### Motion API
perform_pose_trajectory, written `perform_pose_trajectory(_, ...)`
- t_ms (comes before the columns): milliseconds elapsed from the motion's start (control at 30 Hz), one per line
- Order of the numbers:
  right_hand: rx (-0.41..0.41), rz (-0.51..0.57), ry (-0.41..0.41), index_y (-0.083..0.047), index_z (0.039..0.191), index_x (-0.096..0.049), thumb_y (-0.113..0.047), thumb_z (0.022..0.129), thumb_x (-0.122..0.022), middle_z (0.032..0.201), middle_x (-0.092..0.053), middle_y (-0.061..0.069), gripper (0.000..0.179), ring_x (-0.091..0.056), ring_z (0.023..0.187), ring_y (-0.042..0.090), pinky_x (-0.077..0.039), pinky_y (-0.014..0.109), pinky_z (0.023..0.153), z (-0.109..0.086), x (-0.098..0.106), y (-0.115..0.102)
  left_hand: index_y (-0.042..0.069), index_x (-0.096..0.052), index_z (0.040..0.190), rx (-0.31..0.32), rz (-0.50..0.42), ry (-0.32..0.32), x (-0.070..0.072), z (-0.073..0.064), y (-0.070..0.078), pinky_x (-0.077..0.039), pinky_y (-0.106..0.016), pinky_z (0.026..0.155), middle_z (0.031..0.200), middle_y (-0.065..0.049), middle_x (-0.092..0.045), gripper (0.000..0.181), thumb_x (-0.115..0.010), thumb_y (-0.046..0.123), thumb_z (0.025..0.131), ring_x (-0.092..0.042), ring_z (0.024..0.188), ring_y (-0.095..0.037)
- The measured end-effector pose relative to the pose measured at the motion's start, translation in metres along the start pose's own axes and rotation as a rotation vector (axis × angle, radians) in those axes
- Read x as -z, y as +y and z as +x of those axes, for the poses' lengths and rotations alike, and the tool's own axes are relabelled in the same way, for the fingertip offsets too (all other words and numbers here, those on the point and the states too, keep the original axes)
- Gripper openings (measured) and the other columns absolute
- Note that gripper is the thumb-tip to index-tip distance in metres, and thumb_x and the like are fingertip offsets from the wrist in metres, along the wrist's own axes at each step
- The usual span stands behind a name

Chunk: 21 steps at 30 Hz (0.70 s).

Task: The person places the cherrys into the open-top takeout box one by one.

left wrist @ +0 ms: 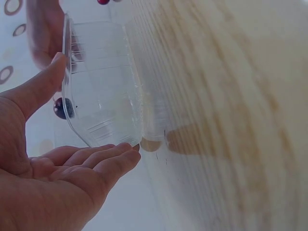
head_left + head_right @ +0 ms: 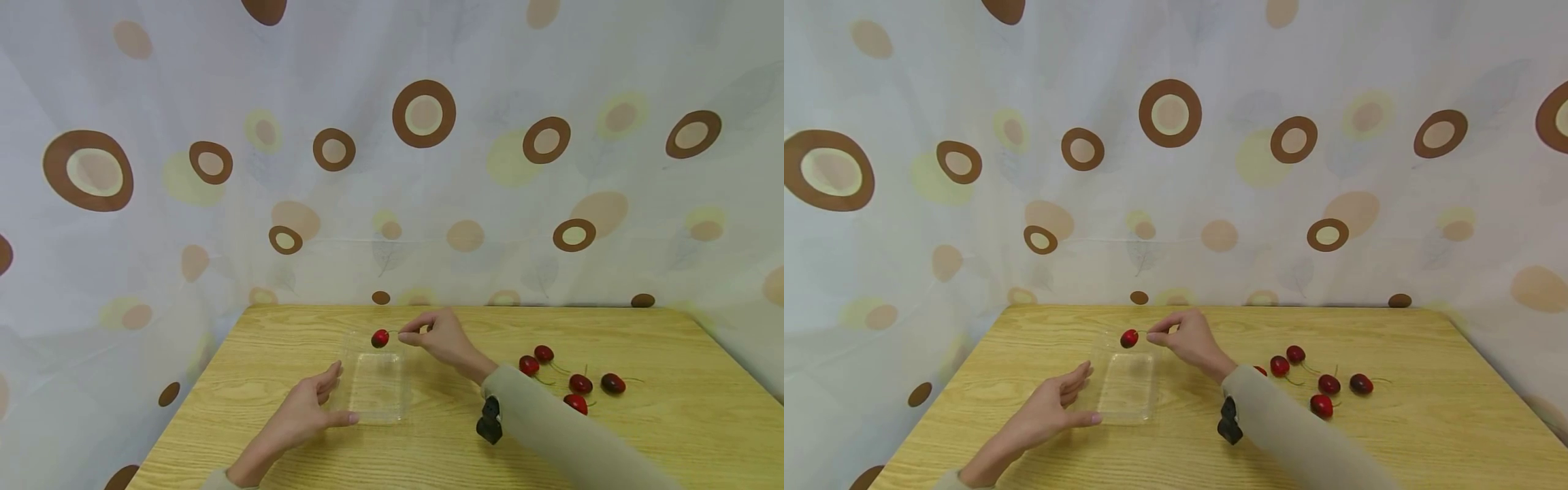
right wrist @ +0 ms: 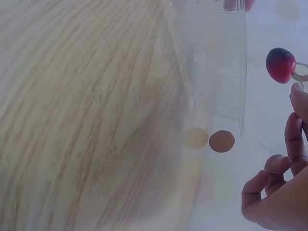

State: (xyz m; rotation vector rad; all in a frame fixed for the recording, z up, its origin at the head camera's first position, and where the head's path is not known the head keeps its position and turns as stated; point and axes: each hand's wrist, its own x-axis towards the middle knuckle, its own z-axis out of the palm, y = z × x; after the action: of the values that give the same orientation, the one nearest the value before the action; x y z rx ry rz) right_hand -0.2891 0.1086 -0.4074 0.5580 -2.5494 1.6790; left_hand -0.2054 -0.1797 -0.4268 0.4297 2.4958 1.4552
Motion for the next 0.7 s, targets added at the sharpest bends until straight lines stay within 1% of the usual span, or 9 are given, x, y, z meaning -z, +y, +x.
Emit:
perform_pose_trajectory(167, -0.023, -0.012, 0.010, -0.008, 0.095, -0.086, -0.014, 0.093, -0.084, 0.094, -0.075, 0.000, 0.007, -0.046, 0.066, 0.016, -0.042, 0.029, 0.061, 0.003, -0.008, -0.001, -0.009, -0.028, 0.162, -0.002, 0.004, 0.001, 0.000, 0.001, 0.000, -0.043, -0.061, 0.111, 0.161, -0.031, -0.037, 0.103, -0.090, 0.023, 0.087, -0.041, 0.144, -0.053)
perform_pose_trajectory(333, -0.022, -0.016, 0.011, -0.008, 0.093, -0.086, -0.013, 0.092, -0.084, 0.094, -0.075, 0.001, 0.005, -0.045, 0.062, 0.015, -0.040, 0.028, 0.056, 0.006, -0.016, -0.002, -0.008, -0.028, 0.162, 0.006, -0.003, 0.004, -0.001, 0.000, 0.000, -0.042, -0.062, 0.112, 0.161, -0.031, -0.037, 0.103, -0.090, 0.024, 0.087, -0.041, 0.144, -0.053)
perform_pose_trajectory(467, -0.010, -0.040, 0.017, -0.008, 0.092, -0.086, -0.012, 0.092, -0.084, 0.092, -0.074, 0.001, 0.004, -0.045, 0.060, 0.014, -0.041, 0.028, 0.055, 0.010, -0.023, -0.001, -0.008, -0.028, 0.162, 0.006, -0.012, -0.004, -0.001, -0.001, 0.001, -0.041, -0.062, 0.113, 0.161, -0.031, -0.038, 0.103, -0.090, 0.025, 0.087, -0.040, 0.144, -0.054)
perform_pose_trajectory(600, -0.014, -0.066, 0.019, -0.009, 0.091, -0.086, -0.012, 0.092, -0.084, 0.093, -0.075, 0.000, 0.004, -0.048, 0.064, 0.014, -0.043, 0.028, 0.057, 0.012, -0.029, 0.000, -0.009, -0.028, 0.162, -0.003, -0.007, -0.003, -0.001, -0.001, 0.001, -0.041, -0.063, 0.112, 0.160, -0.032, -0.038, 0.103, -0.090, 0.025, 0.087, -0.040, 0.144, -0.054)
perform_pose_trajectory(700, -0.023, -0.078, 0.020, -0.010, 0.090, -0.086, -0.012, 0.093, -0.083, 0.095, -0.075, 0.000, 0.004, -0.055, 0.071, 0.014, -0.047, 0.029, 0.061, 0.014, -0.032, -0.001, -0.010, -0.028, 0.161, -0.008, -0.001, -0.001, -0.001, -0.001, 0.001, -0.040, -0.063, 0.113, 0.160, -0.032, -0.039, 0.103, -0.090, 0.025, 0.087, -0.040, 0.144, -0.054)
